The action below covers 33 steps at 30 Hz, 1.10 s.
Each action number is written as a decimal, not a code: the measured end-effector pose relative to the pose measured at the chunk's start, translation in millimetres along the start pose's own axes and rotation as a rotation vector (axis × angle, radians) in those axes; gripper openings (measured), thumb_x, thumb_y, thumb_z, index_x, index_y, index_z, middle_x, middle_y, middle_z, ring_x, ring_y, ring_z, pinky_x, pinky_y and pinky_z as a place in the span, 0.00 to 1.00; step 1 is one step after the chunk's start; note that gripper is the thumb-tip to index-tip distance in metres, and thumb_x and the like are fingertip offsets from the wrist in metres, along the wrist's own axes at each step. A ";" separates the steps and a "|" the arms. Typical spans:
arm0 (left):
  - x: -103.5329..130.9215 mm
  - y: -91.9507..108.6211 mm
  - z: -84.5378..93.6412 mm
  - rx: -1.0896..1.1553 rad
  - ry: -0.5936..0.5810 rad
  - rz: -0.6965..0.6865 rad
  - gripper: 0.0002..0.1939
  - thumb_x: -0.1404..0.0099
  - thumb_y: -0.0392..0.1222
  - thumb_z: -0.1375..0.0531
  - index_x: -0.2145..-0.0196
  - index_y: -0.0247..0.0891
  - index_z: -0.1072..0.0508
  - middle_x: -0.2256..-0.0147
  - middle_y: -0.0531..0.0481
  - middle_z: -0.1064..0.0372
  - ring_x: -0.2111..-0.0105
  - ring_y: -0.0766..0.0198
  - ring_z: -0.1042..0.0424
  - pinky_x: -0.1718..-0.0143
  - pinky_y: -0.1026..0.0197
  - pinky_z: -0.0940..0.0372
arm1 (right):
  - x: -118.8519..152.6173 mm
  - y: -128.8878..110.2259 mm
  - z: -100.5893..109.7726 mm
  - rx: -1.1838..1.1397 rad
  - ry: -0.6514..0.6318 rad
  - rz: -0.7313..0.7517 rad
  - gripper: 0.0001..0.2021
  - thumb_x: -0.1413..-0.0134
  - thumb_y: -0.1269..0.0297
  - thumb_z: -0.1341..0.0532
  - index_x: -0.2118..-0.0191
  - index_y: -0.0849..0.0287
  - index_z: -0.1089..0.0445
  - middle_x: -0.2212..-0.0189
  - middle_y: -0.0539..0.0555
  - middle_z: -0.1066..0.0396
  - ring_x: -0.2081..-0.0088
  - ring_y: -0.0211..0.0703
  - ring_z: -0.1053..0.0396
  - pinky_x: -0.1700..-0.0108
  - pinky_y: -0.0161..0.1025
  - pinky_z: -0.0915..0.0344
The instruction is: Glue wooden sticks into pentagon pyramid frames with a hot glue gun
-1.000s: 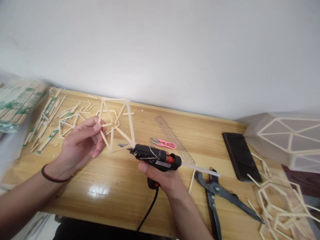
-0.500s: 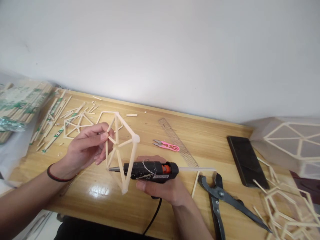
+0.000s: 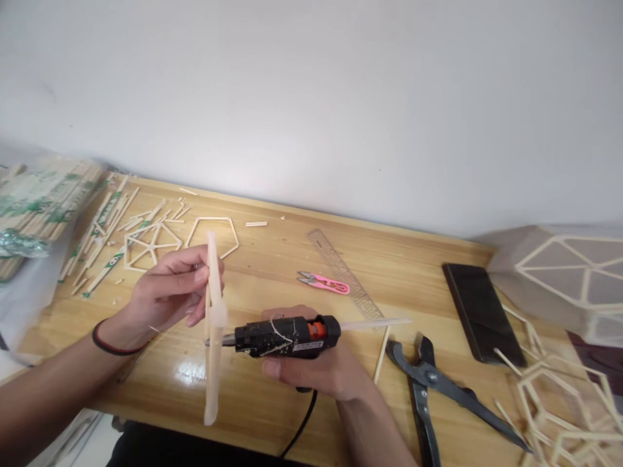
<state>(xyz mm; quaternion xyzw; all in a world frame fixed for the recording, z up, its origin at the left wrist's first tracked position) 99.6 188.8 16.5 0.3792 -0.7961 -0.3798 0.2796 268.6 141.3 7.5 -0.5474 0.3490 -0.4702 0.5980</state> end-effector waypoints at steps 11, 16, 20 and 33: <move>2.1 4.5 -17.1 -0.022 -0.180 -0.065 0.09 0.30 0.47 0.34 0.64 0.39 0.25 0.75 0.51 0.32 0.82 0.68 0.37 0.80 0.63 0.45 | -2.5 -5.4 -30.8 -0.272 -0.354 -0.024 0.22 0.45 0.40 0.31 0.73 0.54 0.28 0.78 0.49 0.35 0.77 0.41 0.41 0.76 0.39 0.42; 1.7 5.0 -22.8 -0.048 -0.241 -0.074 0.12 0.29 0.50 0.35 0.66 0.40 0.27 0.76 0.51 0.35 0.81 0.67 0.37 0.79 0.63 0.42 | -2.1 -9.1 -37.4 -0.346 -0.408 -0.058 0.19 0.45 0.46 0.30 0.74 0.53 0.32 0.78 0.47 0.37 0.76 0.40 0.42 0.75 0.38 0.43; 2.2 2.9 -24.9 -0.038 -0.277 -0.079 0.12 0.27 0.50 0.37 0.65 0.41 0.28 0.75 0.51 0.34 0.82 0.68 0.37 0.81 0.64 0.41 | -2.2 -9.6 -39.1 -0.356 -0.433 -0.070 0.18 0.45 0.46 0.31 0.73 0.53 0.32 0.77 0.47 0.36 0.76 0.39 0.42 0.74 0.39 0.45; 5.8 20.4 -16.0 -0.090 -0.323 -0.259 0.06 0.25 0.41 0.38 0.59 0.40 0.20 0.71 0.52 0.35 0.76 0.70 0.36 0.74 0.66 0.41 | 2.7 9.1 -25.3 -0.289 -0.336 -0.141 0.22 0.49 0.43 0.27 0.74 0.55 0.32 0.76 0.48 0.39 0.74 0.39 0.44 0.74 0.38 0.46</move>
Point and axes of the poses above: each hand's wrist, its own x-axis away from the middle knuckle, its own z-axis out of the back of the hand, y = z × x, the point moved 9 cm from there along -x, towards the middle knuckle
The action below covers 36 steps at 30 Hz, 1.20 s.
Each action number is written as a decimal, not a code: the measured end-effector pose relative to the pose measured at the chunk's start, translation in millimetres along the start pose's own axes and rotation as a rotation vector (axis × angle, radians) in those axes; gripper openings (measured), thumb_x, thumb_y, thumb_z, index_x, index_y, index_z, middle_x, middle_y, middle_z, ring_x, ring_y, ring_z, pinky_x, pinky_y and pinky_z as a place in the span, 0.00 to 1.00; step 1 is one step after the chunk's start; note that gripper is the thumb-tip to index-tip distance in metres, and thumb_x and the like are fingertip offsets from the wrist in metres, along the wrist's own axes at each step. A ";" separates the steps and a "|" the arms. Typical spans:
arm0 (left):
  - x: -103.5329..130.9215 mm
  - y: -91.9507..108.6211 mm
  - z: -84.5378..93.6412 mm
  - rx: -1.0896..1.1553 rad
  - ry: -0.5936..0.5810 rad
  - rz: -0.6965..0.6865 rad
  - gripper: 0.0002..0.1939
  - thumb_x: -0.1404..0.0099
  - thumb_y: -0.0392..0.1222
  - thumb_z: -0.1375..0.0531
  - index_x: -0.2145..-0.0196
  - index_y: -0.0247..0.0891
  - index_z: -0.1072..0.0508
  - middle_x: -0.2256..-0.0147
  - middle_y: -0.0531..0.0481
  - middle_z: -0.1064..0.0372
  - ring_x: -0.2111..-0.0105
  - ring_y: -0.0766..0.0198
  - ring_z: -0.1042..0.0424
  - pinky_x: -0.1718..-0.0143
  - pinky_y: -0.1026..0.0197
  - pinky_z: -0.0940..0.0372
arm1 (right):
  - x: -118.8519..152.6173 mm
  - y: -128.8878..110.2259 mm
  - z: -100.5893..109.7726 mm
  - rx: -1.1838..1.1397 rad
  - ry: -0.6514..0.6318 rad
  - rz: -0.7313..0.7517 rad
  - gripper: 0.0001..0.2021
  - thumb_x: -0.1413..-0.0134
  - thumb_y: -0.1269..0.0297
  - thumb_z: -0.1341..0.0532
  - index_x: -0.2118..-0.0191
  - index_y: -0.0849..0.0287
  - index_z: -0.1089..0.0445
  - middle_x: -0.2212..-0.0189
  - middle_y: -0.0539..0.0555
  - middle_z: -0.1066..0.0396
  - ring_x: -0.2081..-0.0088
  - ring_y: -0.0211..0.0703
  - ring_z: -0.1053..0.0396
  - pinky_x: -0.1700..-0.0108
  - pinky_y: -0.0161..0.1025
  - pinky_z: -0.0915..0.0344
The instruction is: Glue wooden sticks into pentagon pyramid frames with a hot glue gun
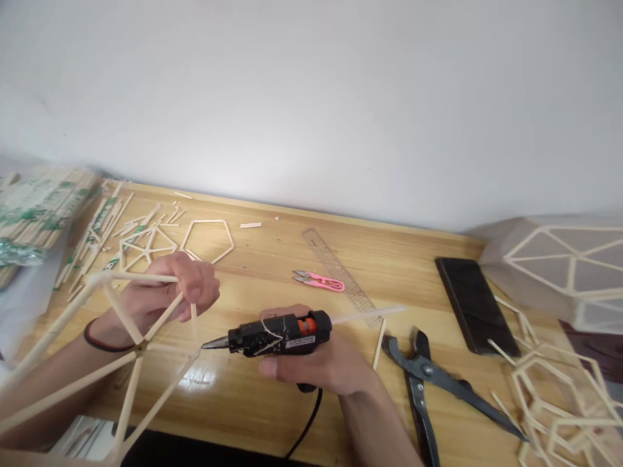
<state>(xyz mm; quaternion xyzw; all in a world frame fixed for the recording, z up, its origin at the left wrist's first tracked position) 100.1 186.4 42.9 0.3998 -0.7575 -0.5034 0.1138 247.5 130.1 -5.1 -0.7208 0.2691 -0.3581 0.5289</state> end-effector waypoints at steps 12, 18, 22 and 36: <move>-1.8 1.0 38.1 -0.042 0.489 0.014 0.08 0.31 0.45 0.30 0.62 0.38 0.20 0.76 0.54 0.27 0.80 0.73 0.33 0.77 0.71 0.40 | 3.4 -10.0 36.6 0.619 0.649 0.092 0.11 0.37 0.55 0.36 0.66 0.53 0.35 0.75 0.48 0.33 0.73 0.42 0.36 0.69 0.40 0.39; 0.4 -4.6 38.1 -0.137 0.506 0.040 0.11 0.28 0.46 0.32 0.65 0.37 0.22 0.72 0.52 0.23 0.78 0.72 0.28 0.75 0.70 0.37 | -16.8 1.6 11.6 0.826 0.459 0.072 0.09 0.41 0.70 0.35 0.61 0.54 0.36 0.60 0.53 0.29 0.60 0.49 0.30 0.58 0.44 0.33; 2.6 -8.8 36.7 -0.242 0.501 0.088 0.13 0.26 0.47 0.34 0.66 0.36 0.23 0.71 0.52 0.22 0.77 0.71 0.27 0.74 0.68 0.36 | -24.0 9.1 -2.0 0.861 0.349 0.053 0.13 0.42 0.75 0.32 0.56 0.56 0.33 0.53 0.57 0.30 0.51 0.53 0.30 0.48 0.48 0.32; 5.7 -29.5 27.1 -0.260 0.411 0.250 0.14 0.27 0.49 0.35 0.65 0.37 0.27 0.67 0.49 0.20 0.74 0.66 0.24 0.72 0.65 0.33 | -14.3 -12.7 24.2 0.148 0.451 0.159 0.14 0.34 0.50 0.36 0.62 0.56 0.27 0.68 0.51 0.26 0.64 0.43 0.28 0.59 0.40 0.31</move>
Point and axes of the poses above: each hand's wrist, its own x-axis away from the middle knuckle, its own z-axis out of the back of the hand, y = z × x, the point moved 9 cm from there along -x, towards the middle knuckle
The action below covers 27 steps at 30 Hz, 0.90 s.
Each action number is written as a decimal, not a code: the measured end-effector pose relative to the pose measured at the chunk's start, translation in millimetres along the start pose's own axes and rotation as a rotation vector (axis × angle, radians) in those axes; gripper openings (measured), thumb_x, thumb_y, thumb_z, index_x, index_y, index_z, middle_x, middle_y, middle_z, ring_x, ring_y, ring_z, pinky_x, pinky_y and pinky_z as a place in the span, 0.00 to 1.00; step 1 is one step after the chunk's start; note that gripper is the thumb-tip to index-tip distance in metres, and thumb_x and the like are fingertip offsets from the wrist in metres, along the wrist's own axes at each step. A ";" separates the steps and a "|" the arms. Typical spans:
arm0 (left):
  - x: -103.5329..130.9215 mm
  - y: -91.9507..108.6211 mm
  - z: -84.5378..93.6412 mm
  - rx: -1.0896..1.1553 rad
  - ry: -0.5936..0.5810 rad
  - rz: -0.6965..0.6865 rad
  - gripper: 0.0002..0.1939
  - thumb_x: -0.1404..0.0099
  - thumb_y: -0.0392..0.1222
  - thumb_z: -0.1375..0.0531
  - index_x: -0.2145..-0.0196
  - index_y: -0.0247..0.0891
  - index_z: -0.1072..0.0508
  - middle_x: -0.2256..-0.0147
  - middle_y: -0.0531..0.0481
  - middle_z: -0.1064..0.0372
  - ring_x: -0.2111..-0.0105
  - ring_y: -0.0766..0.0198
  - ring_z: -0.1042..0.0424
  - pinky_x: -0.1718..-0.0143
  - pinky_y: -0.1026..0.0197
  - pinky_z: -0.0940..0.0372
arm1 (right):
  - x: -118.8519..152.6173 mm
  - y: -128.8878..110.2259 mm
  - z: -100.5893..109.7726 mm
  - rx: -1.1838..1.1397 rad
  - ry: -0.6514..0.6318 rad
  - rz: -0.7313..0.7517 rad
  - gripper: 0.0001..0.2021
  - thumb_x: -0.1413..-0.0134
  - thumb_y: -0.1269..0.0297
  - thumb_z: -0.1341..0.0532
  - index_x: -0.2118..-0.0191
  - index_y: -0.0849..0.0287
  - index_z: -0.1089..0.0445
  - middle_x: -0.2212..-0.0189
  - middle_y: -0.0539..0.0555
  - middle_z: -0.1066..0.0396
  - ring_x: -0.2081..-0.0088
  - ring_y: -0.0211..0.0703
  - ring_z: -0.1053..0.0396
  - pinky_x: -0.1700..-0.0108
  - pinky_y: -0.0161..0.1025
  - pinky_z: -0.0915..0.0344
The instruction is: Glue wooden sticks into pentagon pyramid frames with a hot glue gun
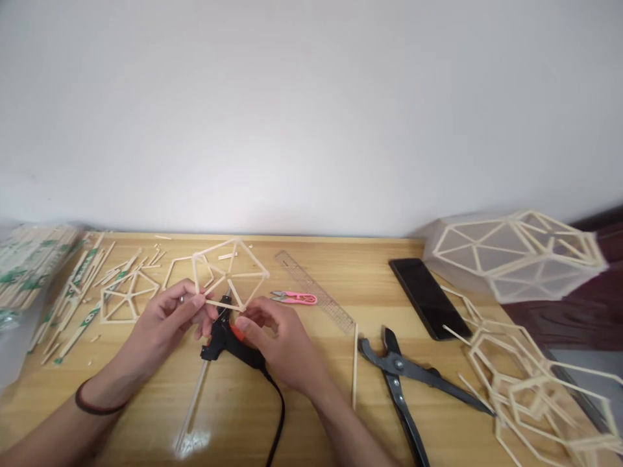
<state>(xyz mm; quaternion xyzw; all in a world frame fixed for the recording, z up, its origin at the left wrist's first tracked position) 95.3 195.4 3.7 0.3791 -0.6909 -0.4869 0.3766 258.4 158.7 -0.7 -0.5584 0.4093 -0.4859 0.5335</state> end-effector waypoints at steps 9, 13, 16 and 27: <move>1.1 2.4 -10.0 -0.225 -0.063 0.072 0.17 0.32 0.52 0.31 0.57 0.36 0.22 0.64 0.45 0.21 0.69 0.63 0.25 0.67 0.63 0.29 | 1.3 3.3 8.1 -0.016 0.077 -0.040 0.19 0.34 0.51 0.36 0.72 0.58 0.26 0.77 0.49 0.31 0.74 0.38 0.34 0.69 0.36 0.37; -0.8 4.1 -6.3 -0.257 -0.033 0.072 0.17 0.33 0.53 0.31 0.59 0.36 0.19 0.69 0.48 0.23 0.71 0.63 0.27 0.70 0.63 0.30 | 4.8 7.1 -2.0 0.047 0.012 -0.089 0.18 0.33 0.54 0.37 0.73 0.57 0.27 0.77 0.50 0.28 0.74 0.39 0.32 0.70 0.36 0.37; -1.1 2.5 -2.9 -0.276 0.001 0.067 0.16 0.34 0.53 0.30 0.67 0.36 0.19 0.73 0.49 0.24 0.73 0.63 0.27 0.71 0.64 0.31 | 6.3 10.1 -5.8 0.116 0.005 -0.121 0.18 0.32 0.54 0.39 0.73 0.57 0.28 0.77 0.51 0.27 0.75 0.40 0.31 0.71 0.37 0.37; -0.7 5.5 4.5 -0.311 0.046 0.042 0.11 0.36 0.47 0.27 0.72 0.37 0.16 0.73 0.48 0.21 0.72 0.65 0.26 0.69 0.65 0.33 | 6.2 9.5 -5.2 0.096 -0.018 -0.133 0.17 0.35 0.55 0.38 0.74 0.57 0.27 0.78 0.49 0.28 0.76 0.38 0.31 0.72 0.35 0.36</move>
Point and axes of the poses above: each hand's wrist, its own x-axis away from the middle knuckle, its own z-axis out of the back of the hand, y = z × x, the point moved 9 cm from there along -x, towards the middle knuckle
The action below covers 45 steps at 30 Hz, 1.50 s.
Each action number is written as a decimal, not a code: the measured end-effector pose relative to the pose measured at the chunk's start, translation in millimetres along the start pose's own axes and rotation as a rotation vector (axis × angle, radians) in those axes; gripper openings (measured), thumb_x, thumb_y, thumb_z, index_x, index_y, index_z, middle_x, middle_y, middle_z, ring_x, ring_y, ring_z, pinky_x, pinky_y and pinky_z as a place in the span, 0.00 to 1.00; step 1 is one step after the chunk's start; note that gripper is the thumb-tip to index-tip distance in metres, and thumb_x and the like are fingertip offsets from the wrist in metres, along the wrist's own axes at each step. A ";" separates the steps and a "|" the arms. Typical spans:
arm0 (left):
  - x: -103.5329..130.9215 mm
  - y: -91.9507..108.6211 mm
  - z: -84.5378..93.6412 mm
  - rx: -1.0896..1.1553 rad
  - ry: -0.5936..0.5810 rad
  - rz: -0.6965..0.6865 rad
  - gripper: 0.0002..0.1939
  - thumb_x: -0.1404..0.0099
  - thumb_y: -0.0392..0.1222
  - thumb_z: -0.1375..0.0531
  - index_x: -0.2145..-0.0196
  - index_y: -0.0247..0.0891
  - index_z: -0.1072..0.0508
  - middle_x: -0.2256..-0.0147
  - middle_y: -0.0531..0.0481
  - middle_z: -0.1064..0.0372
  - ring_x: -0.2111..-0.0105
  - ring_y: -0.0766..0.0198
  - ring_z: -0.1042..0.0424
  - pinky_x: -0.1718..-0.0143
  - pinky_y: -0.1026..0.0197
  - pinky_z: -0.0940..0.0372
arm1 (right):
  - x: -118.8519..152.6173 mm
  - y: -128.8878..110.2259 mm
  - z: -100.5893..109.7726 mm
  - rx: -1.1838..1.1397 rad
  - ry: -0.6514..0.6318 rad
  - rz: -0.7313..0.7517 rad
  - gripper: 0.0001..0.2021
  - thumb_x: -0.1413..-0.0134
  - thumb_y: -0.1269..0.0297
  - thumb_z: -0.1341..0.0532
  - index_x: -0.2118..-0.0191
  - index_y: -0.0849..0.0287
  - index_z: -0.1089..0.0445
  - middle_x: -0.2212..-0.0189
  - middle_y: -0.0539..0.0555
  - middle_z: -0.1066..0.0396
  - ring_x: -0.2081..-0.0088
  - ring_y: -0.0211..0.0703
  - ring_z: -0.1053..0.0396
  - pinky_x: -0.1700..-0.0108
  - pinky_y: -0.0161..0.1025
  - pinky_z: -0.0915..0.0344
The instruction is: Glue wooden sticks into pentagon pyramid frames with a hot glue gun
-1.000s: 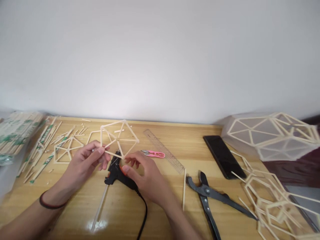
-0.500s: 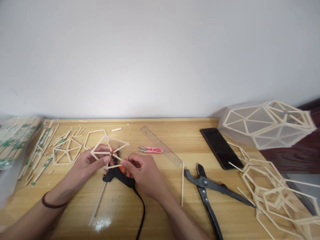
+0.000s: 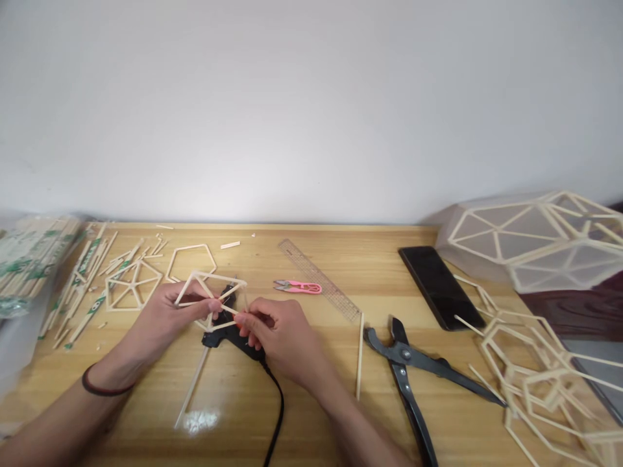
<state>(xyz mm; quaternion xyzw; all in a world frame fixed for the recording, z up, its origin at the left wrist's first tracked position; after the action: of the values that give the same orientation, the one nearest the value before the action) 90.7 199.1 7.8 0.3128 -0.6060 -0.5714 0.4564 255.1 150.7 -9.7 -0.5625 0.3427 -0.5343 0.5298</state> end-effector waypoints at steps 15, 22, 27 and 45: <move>-0.8 -5.6 10.4 0.143 0.123 -0.020 0.13 0.36 0.48 0.27 0.74 0.38 0.18 0.74 0.51 0.23 0.73 0.65 0.27 0.67 0.64 0.33 | 0.1 0.1 6.8 -0.244 0.049 0.017 0.19 0.45 0.53 0.28 0.51 0.57 0.17 0.72 0.51 0.21 0.75 0.40 0.28 0.68 0.39 0.27; 1.0 -1.5 9.6 0.100 0.122 -0.020 0.13 0.36 0.47 0.27 0.74 0.38 0.18 0.74 0.50 0.22 0.72 0.65 0.27 0.67 0.63 0.34 | 5.5 -19.8 10.3 0.040 0.082 0.159 0.12 0.35 0.61 0.35 0.70 0.55 0.21 0.77 0.49 0.24 0.75 0.39 0.29 0.71 0.35 0.33; 0.8 -0.3 5.4 0.198 0.084 0.018 0.13 0.37 0.47 0.27 0.75 0.37 0.19 0.75 0.49 0.24 0.73 0.64 0.29 0.68 0.62 0.35 | 10.3 -24.4 7.4 0.040 0.012 0.233 0.14 0.32 0.59 0.37 0.68 0.56 0.21 0.73 0.52 0.22 0.73 0.40 0.28 0.70 0.37 0.32; -0.7 2.4 16.4 0.173 0.142 -0.040 0.12 0.34 0.44 0.29 0.74 0.38 0.20 0.75 0.52 0.25 0.73 0.66 0.32 0.67 0.63 0.38 | 9.9 -12.4 42.6 -0.104 0.292 0.210 0.17 0.35 0.57 0.33 0.75 0.55 0.28 0.78 0.47 0.31 0.74 0.38 0.34 0.69 0.37 0.37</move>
<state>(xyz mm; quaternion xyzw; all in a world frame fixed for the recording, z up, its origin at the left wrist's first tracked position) 76.4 206.7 11.1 0.4027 -0.6128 -0.5026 0.4579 295.9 153.6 10.2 -0.4666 0.4998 -0.5338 0.4975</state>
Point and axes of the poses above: each hand's wrist, its own x-axis away from the middle knuckle, its own z-axis out of the back of the hand, y = z × x, the point moved 9 cm from there along -x, towards the middle knuckle
